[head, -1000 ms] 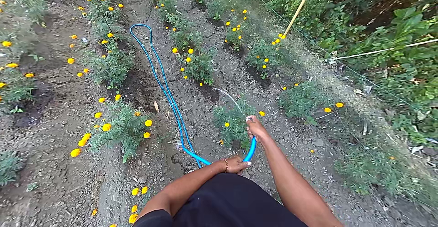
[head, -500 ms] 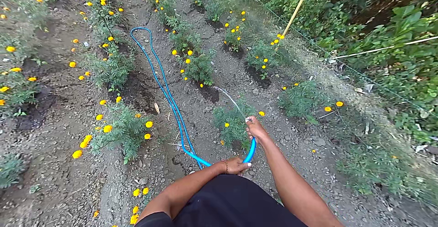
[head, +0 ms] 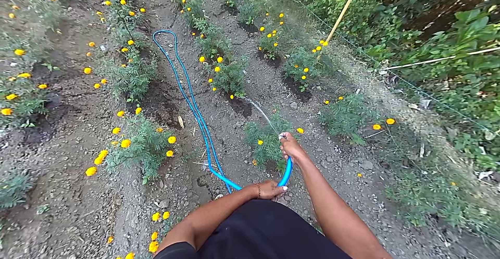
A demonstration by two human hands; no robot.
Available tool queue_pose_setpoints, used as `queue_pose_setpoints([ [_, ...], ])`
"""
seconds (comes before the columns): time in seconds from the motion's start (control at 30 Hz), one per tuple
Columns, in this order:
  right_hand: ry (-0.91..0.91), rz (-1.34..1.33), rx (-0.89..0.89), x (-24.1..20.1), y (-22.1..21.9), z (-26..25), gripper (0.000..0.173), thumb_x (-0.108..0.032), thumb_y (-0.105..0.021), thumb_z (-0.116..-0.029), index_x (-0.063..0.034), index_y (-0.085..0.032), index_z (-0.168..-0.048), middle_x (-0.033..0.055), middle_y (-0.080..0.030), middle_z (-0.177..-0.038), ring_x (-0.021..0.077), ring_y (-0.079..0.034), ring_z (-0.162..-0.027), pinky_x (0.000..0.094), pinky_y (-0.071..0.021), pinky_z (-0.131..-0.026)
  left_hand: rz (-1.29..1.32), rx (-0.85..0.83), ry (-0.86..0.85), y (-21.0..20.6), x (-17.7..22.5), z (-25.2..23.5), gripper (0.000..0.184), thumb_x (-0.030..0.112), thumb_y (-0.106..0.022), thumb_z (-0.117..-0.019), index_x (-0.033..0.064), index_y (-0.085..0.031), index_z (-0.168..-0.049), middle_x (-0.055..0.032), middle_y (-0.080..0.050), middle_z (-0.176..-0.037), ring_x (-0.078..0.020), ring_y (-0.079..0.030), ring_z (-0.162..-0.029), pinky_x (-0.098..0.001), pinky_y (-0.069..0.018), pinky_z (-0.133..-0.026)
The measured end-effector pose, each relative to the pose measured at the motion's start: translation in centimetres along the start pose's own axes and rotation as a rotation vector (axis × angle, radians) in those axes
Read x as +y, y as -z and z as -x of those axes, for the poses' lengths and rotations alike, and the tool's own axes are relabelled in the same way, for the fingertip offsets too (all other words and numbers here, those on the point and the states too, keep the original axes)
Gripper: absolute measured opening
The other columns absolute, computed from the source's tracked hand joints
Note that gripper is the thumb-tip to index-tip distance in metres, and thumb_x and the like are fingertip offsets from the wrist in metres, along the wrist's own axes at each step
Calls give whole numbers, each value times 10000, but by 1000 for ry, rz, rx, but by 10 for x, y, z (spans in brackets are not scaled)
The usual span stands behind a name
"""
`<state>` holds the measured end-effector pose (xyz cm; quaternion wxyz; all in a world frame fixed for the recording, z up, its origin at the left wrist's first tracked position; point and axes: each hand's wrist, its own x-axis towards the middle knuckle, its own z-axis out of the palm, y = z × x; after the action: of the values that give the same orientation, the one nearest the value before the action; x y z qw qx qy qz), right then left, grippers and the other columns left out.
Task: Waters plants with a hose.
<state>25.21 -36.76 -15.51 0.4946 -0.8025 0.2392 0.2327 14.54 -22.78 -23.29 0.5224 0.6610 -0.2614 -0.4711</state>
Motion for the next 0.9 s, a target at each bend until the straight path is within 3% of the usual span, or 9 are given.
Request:
queue_pose_setpoints([
  [0.9,-4,20,-55,0,-7,5,264,-290,-367,-1139,-148,-415,-1355,9,-404,-720,98,-390,-452,249,-380,-417,13,-10,-20,-3,-1,9,488,344,-327,-1134,-1,-583,-901,16,-485,-647,-74,-463,-555,-272,-437,-595],
])
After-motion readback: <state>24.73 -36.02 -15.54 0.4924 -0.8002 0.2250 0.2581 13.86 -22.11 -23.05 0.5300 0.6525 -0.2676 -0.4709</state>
